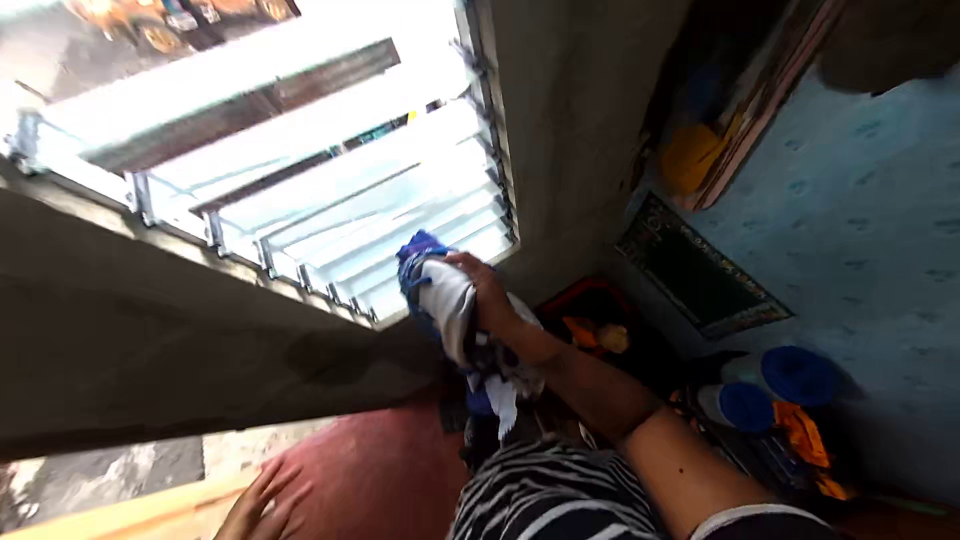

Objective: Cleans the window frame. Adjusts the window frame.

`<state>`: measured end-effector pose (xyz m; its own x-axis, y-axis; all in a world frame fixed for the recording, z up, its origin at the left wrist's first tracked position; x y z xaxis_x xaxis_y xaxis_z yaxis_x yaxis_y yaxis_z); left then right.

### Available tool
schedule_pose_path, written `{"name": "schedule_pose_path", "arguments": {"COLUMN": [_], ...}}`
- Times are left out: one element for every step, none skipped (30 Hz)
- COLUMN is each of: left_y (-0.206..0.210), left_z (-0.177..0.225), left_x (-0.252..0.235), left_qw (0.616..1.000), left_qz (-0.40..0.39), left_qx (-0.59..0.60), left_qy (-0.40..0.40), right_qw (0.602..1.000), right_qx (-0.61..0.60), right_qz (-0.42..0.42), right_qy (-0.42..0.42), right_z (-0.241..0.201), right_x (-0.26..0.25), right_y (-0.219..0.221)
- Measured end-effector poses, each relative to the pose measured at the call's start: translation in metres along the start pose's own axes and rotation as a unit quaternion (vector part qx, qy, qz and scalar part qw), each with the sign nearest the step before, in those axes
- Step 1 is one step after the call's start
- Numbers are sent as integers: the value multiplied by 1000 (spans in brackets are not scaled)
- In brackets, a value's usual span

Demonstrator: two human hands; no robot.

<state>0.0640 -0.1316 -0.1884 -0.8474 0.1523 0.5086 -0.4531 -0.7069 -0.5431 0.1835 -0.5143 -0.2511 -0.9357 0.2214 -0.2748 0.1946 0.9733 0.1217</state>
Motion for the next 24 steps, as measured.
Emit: {"name": "schedule_pose_path", "arguments": {"left_y": [20, 37, 54, 67, 77, 85, 91, 95, 97, 99, 100, 100, 101, 102, 104, 105, 107, 109, 111, 113, 115, 116, 117, 117], "left_z": [-2, -2, 2, 6, 11, 16, 19, 19, 16, 11, 5, -4, -12, -20, -27, -36, -44, -52, -59, -66, -71, -75, -77, -78], "left_x": [-21, -40, -53, -61, -66, -70, -72, -73, -73, -74, -73, -71, -68, -64, -59, -54, -48, -42, -36, -31, -26, -23, -20, -17], "left_qw": [1000, 1000, 1000, 1000, 999, 998, 997, 996, 997, 998, 999, 999, 998, 998, 998, 998, 998, 998, 997, 996, 996, 995, 994, 993], "left_qz": [1, 19, 29, 21, 0, -24, -43, -52, -51, -42, -32, -24, -19, -18, -15, -11, -7, -4, 0, 3, 7, 11, 12, 12], "left_qx": [8, 9, 4, -9, -24, -35, -38, -36, -33, -32, -34, -41, -52, -60, -64, -62, -54, -44, -36, -28, -19, -9, -2, -2], "left_qy": [-6, -8, -4, 8, 25, 41, 51, 56, 53, 42, 27, 12, 2, -8, -17, -26, -38, -54, -67, -80, -91, -102, -109, -114], "right_qw": [1000, 999, 997, 995, 992, 989, 987, 986, 985, 984, 982, 978, 973, 966, 956, 945, 933, 919, 908, 898, 890, 882, 871, 854], "right_qx": [22, 47, 74, 101, 124, 140, 149, 155, 161, 170, 183, 202, 225, 254, 289, 322, 352, 380, 399, 412, 423, 430, 436, 432], "right_qz": [5, 7, 7, 6, 14, 23, 31, 36, 42, 45, 46, 44, 43, 41, 39, 40, 47, 57, 67, 72, 66, 44, 8, -36], "right_qy": [-10, -17, -22, -25, -36, -43, -44, -40, -36, -30, -21, -8, 6, 19, 33, 48, 65, 87, 111, 135, 159, 189, 228, 288], "right_z": [7, 11, 13, 15, 19, 24, 30, 37, 44, 51, 59, 67, 76, 83, 88, 91, 95, 100, 106, 114, 122, 133, 146, 158], "right_x": [-2, -5, -9, -12, -15, -18, -20, -19, -17, -15, -13, -11, -10, -8, -6, -4, -1, 2, 5, 8, 12, 17, 23, 31], "right_y": [-6, -13, -20, -28, -38, -50, -62, -74, -84, -92, -100, -109, -119, -130, -142, -153, -164, -174, -183, -190, -196, -201, -207, -210]}}
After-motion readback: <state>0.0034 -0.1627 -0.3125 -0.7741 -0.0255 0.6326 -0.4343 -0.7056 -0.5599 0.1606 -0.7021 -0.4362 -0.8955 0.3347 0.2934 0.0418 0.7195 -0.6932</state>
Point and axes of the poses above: each hand's wrist, its own x-axis away from the middle knuckle, its own y-axis out of the palm, z = x × y, the point moved 3 cm from there along -x, towards the middle knuckle, and after that the axes turned 12 degrees about -x, right-handed, at the moved point
